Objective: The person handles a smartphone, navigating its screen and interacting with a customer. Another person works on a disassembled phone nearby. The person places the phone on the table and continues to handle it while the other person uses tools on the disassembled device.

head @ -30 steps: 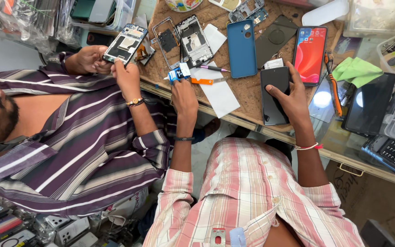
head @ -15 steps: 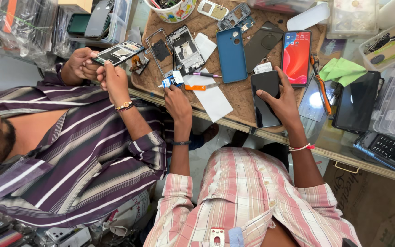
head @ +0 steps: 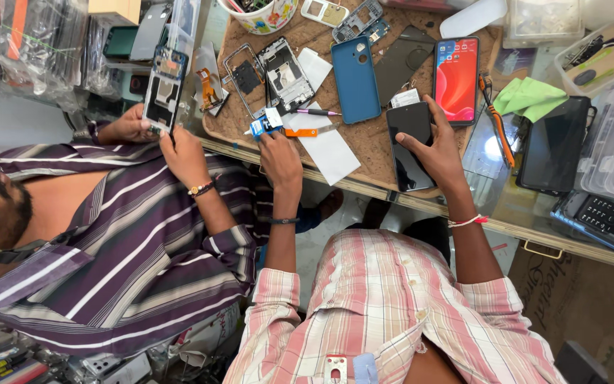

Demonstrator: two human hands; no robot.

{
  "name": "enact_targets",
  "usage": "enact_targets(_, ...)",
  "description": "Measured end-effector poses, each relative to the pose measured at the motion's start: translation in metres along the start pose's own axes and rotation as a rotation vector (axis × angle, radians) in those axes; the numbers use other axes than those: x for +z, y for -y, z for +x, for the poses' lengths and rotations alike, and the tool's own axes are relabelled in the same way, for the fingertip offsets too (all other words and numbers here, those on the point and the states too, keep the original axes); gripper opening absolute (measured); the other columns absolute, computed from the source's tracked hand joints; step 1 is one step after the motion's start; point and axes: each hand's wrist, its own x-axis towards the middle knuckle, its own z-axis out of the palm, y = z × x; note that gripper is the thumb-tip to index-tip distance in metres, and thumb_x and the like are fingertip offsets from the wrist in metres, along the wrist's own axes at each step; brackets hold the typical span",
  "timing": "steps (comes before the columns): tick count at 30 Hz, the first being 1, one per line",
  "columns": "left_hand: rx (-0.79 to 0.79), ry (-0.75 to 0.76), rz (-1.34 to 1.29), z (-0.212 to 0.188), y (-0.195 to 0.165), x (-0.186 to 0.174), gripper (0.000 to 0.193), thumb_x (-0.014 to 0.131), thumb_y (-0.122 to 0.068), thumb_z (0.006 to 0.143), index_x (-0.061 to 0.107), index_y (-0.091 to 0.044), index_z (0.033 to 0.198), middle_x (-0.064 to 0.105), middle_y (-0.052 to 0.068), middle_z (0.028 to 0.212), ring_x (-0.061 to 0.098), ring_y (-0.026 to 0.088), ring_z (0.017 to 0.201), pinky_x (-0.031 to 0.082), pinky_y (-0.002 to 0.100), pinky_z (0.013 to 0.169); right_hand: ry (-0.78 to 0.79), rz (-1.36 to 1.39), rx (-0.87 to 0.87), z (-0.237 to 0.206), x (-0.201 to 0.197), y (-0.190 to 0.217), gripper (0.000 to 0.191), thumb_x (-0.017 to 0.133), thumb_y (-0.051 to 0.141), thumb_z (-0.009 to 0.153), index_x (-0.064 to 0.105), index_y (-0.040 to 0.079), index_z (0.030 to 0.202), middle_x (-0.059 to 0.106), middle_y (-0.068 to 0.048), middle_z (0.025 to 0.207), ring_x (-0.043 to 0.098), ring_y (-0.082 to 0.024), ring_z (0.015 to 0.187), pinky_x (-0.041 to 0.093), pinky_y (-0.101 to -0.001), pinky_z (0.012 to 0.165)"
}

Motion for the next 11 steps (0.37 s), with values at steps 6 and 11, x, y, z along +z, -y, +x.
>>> enact_targets(6,0.016,-0.033,-0.038,-0.004,-0.002,-0.002,0.019,0.068,-0.007,0.090,0.069,0.011,0.099,0.063,0.027,0.112,0.067,0.040,0.103,0.059,0.044,0.085,-0.007,-0.033,-0.014,-0.004,-0.009,-0.002,0.092,0.083,0.014,0.087,0.029,-0.002,0.160,0.064,-0.017,0.134,0.065,-0.020,0.119,0.054,-0.0308,0.101)
enact_targets(11,0.021,-0.024,-0.136,-0.009,0.006,-0.006,0.014,0.064,0.000,0.093,0.071,0.010,0.099,0.064,0.027,0.111,0.067,0.042,0.103,0.057,0.047,0.089,-0.001,-0.035,-0.060,-0.007,-0.014,-0.006,0.091,0.083,0.013,0.088,0.030,-0.003,0.160,0.062,-0.019,0.139,0.064,-0.020,0.123,0.052,-0.0312,0.104)
